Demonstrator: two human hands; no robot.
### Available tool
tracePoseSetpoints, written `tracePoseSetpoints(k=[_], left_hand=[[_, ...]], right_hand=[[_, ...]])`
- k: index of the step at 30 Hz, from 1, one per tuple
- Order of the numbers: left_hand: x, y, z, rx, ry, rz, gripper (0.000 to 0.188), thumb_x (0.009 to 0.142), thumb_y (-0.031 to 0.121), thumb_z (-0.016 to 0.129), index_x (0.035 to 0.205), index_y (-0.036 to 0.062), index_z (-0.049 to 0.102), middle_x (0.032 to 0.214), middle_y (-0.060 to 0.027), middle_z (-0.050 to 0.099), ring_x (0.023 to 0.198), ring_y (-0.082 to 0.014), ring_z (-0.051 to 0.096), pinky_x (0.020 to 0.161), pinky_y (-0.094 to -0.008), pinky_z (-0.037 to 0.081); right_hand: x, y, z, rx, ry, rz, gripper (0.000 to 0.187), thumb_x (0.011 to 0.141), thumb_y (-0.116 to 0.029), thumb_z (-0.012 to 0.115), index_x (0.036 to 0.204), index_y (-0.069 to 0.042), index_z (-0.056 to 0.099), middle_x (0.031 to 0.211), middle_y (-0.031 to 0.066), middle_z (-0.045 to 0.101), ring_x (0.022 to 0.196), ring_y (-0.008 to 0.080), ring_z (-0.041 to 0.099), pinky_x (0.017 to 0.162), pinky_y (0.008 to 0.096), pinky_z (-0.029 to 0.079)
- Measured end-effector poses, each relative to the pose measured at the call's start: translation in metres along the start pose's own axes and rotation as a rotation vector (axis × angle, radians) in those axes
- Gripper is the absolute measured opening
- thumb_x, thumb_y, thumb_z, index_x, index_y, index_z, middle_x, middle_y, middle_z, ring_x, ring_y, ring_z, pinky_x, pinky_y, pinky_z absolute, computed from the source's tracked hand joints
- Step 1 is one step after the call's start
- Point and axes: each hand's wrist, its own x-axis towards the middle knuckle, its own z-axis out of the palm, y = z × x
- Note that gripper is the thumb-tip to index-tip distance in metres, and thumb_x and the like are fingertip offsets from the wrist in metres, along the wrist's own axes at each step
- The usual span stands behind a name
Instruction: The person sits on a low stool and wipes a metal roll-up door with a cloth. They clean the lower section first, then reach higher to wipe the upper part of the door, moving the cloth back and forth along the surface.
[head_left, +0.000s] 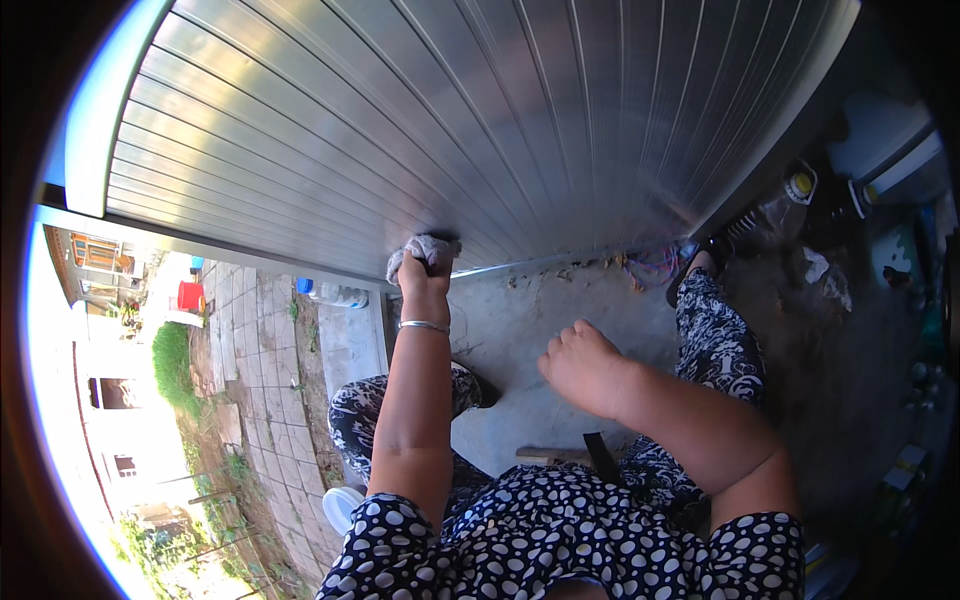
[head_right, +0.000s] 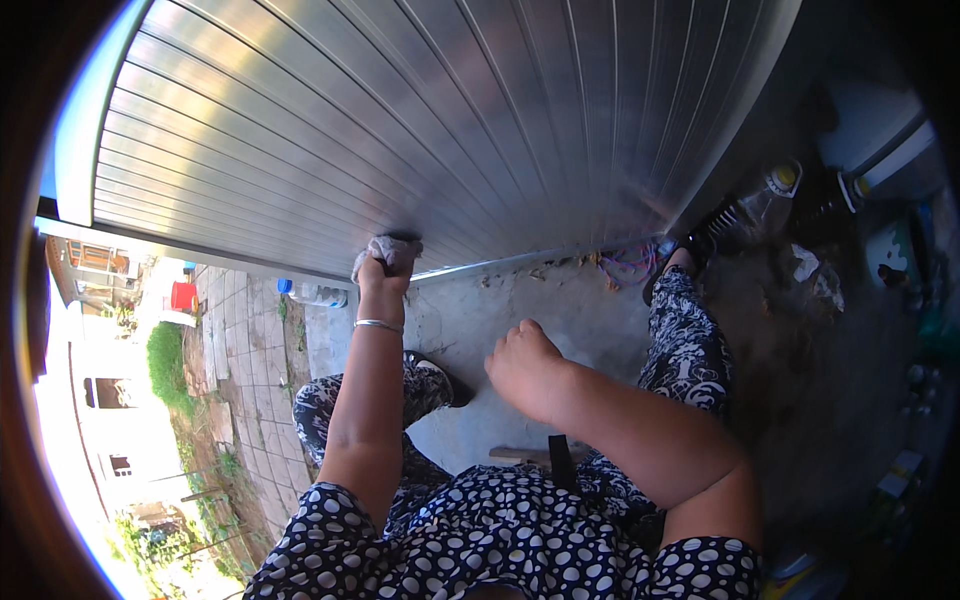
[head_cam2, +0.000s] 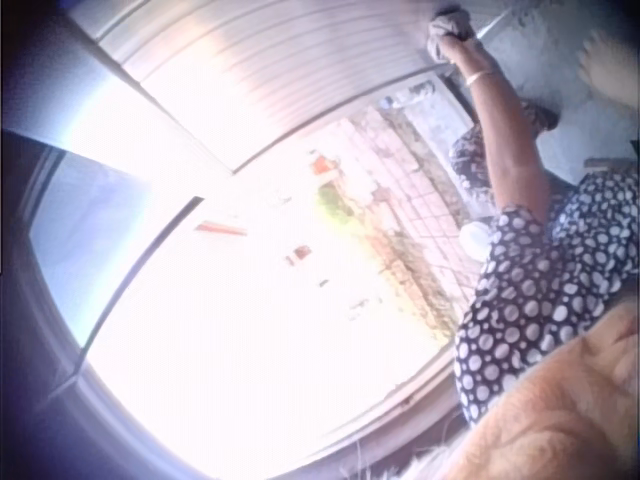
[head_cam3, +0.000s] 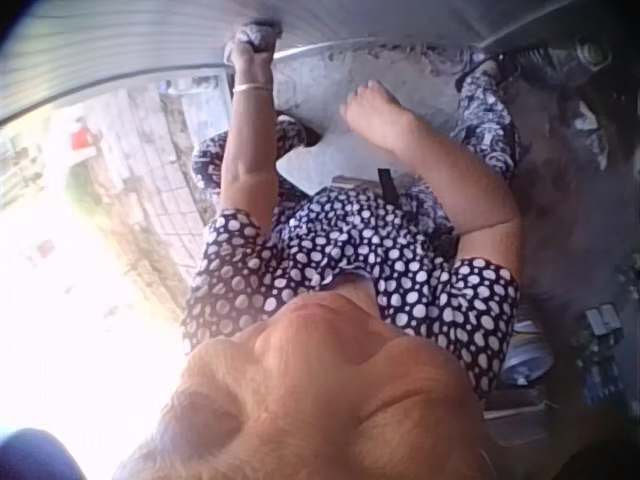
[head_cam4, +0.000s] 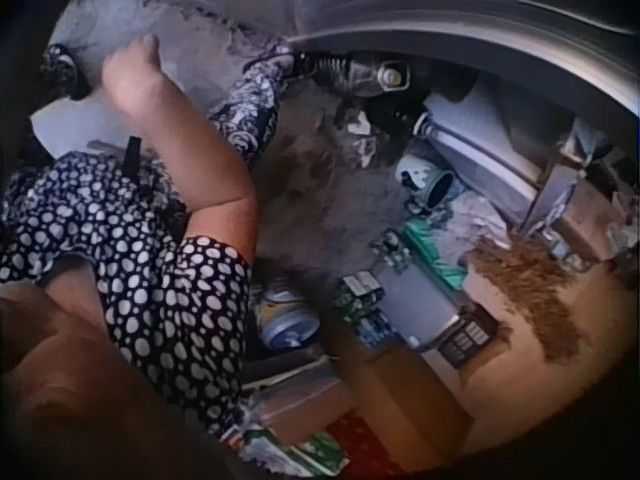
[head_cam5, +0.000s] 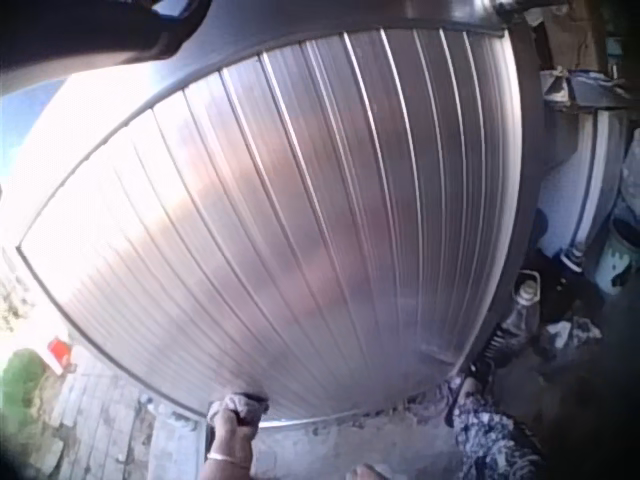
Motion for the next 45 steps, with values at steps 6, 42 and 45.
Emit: tracePoseSetpoints(k=[6,42,45], left_hand=[[-0.104,0.082,0.074,0.014,-0.324,0.166,0.03,0.1,0.021,0.041,0.122,-0.0002,0.047,0.116,-0.0161,0.056,0.102,-0.0317,0.059,0.087,-0.0495,0.053],[-0.013,-0.086,0.002,0.337,-0.087,0.275,0.045,0.09,0.007,0.059,0.128,0.0017,0.034,0.113,-0.0146,0.055,0.093,-0.0279,0.064,0.071,-0.0419,0.06],[0.02,-0.113,-0.021,0.301,0.023,0.09,0.034,0.092,0.007,0.055,0.123,0.0033,0.042,0.111,-0.0148,0.057,0.093,-0.0301,0.064,0.075,-0.0481,0.059]], right_hand=[[0.004,0.008,0.012,0.01,0.019,0.057,0.021,0.081,-0.016,0.061,0.1,-0.011,0.067,0.102,0.0087,0.067,0.1,0.0235,0.063,0.085,0.0376,0.043],[-0.003,0.002,-0.002,0.037,-0.011,0.064,0.024,0.078,-0.014,0.06,0.1,-0.007,0.063,0.097,0.0075,0.064,0.095,0.0217,0.06,0.084,0.0345,0.043],[-0.002,-0.004,-0.004,0.042,-0.015,0.046,0.023,0.079,-0.015,0.059,0.1,-0.007,0.063,0.096,0.0068,0.064,0.095,0.021,0.06,0.084,0.034,0.042]])
